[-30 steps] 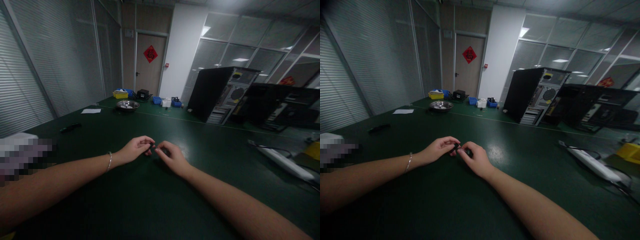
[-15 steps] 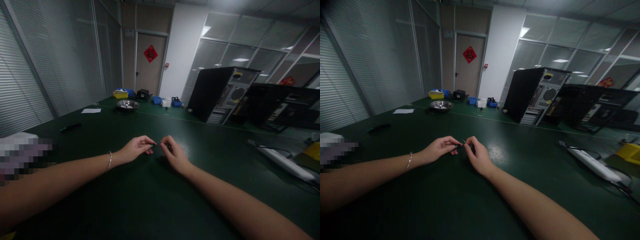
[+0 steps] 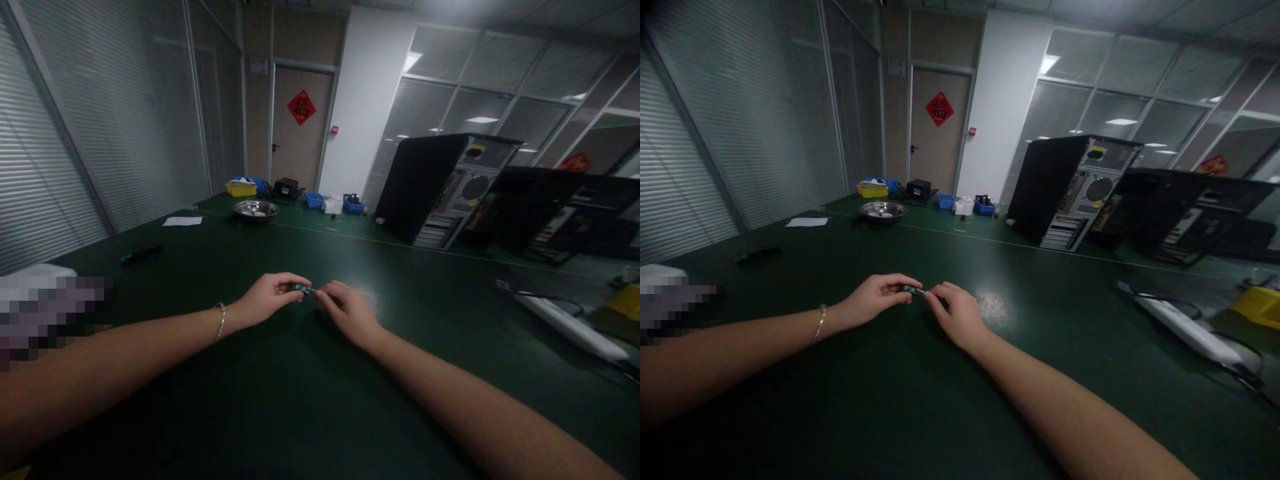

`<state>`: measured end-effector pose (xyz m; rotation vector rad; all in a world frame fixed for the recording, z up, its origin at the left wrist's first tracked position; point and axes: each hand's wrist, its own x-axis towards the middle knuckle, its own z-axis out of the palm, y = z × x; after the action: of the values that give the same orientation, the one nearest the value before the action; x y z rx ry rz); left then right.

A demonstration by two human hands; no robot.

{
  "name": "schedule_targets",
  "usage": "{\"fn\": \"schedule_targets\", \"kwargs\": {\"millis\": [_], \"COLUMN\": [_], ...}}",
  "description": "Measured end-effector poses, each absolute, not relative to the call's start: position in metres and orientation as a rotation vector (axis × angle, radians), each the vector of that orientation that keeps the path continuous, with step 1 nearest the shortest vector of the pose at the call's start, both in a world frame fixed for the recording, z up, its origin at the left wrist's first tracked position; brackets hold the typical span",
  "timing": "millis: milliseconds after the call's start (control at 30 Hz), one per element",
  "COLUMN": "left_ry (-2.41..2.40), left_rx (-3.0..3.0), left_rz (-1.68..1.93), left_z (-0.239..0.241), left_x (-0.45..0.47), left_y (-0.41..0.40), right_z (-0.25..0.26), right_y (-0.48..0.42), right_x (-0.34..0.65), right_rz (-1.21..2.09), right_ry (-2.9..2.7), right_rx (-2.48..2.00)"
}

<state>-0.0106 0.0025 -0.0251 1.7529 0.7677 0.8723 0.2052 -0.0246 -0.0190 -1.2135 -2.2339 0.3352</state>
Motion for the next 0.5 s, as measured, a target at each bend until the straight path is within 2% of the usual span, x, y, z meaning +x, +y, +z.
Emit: {"fn": "schedule_targets", "kwargs": {"millis": [500], "left_ry": [0.737], "left_rx": [1.848], "left_rz": [0.838], "left_z": [-0.0166], "left_x": [-0.0117], "left_y": [-0.0062], "right_z": [-0.0144], "right_y": [-0.0281], "right_x": [0.203], "right_rz": [0.299], "right_ry": [-2.26], "right_rx": [-1.287]}}
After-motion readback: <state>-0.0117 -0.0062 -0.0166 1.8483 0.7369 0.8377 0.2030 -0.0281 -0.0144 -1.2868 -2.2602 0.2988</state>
